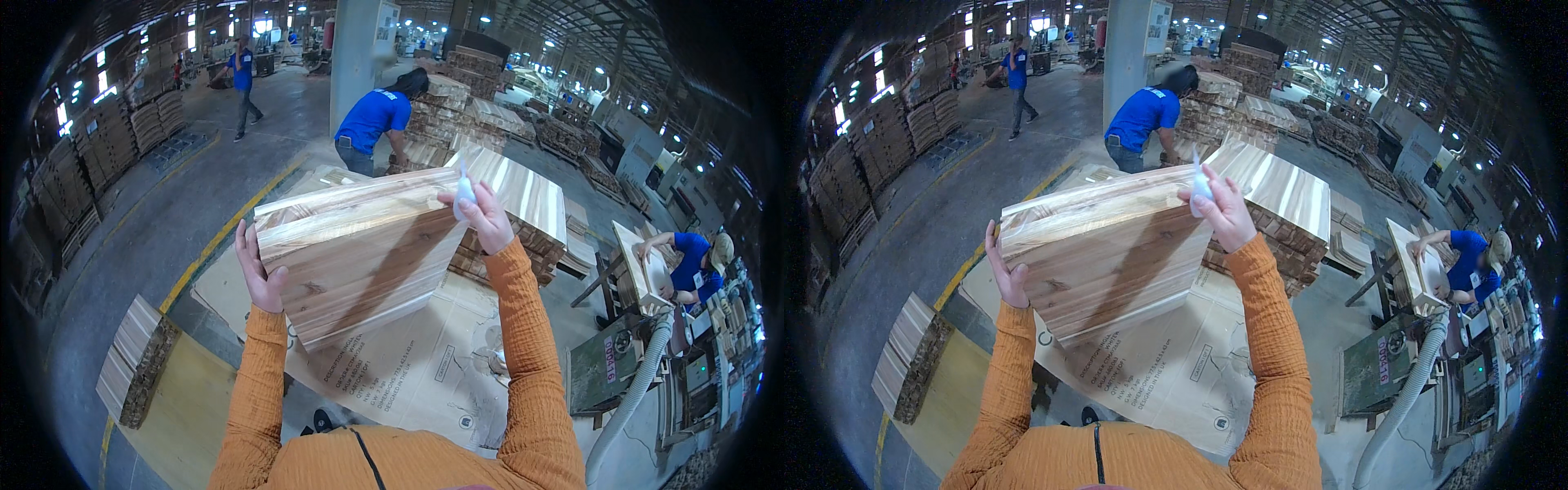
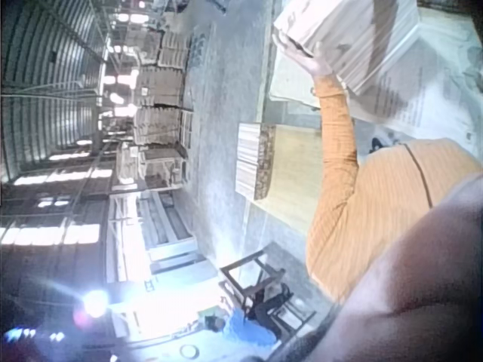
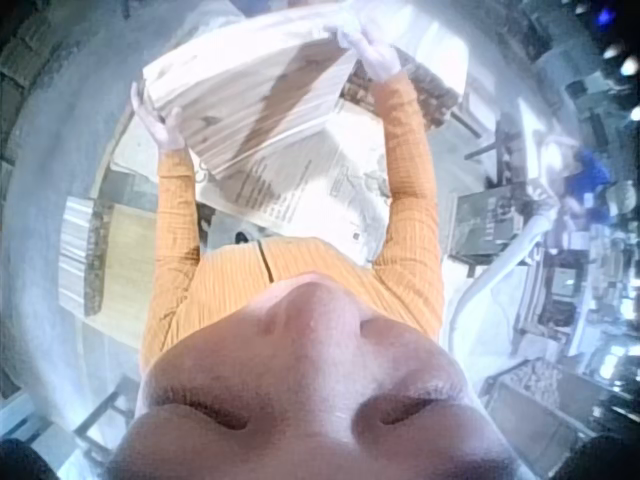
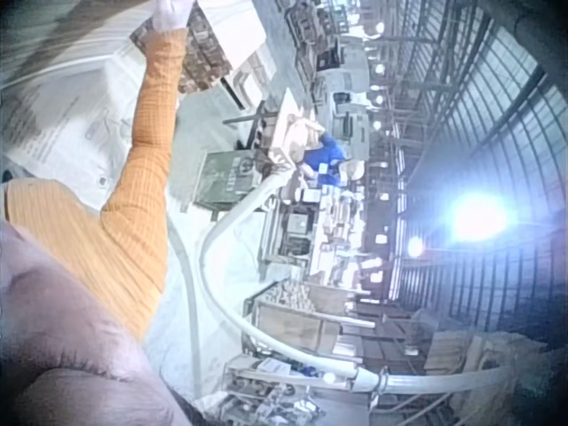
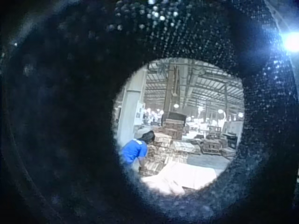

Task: The person applies glue from a white bottle to the edges of wooden planks, then stacks them on a cardboard sheet. The person repeats this process with several planks in a warehouse setting.

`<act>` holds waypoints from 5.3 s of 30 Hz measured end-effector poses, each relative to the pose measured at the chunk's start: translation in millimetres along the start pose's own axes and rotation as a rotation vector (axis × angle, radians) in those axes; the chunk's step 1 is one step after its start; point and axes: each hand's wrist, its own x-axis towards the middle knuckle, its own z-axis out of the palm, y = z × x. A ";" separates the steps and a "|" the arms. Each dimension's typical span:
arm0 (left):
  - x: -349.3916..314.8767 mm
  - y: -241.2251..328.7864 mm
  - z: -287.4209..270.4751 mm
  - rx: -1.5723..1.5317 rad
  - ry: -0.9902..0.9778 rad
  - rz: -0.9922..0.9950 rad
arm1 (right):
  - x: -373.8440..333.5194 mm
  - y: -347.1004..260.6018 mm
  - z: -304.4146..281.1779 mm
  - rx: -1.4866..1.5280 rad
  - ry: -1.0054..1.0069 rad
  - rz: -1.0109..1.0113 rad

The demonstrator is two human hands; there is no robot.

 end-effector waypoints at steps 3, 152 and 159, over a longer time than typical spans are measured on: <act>0.4 -1.7 -1.4 0.011 0.001 0.008 | -0.3 -1.4 1.2 0.164 0.054 0.046; -0.5 -2.0 -2.2 0.043 0.011 -0.013 | -12.6 -1.2 -24.1 -0.013 0.410 0.158; -0.7 -0.9 -1.2 0.020 0.008 -0.012 | -11.1 -0.8 -23.7 -0.019 0.399 0.143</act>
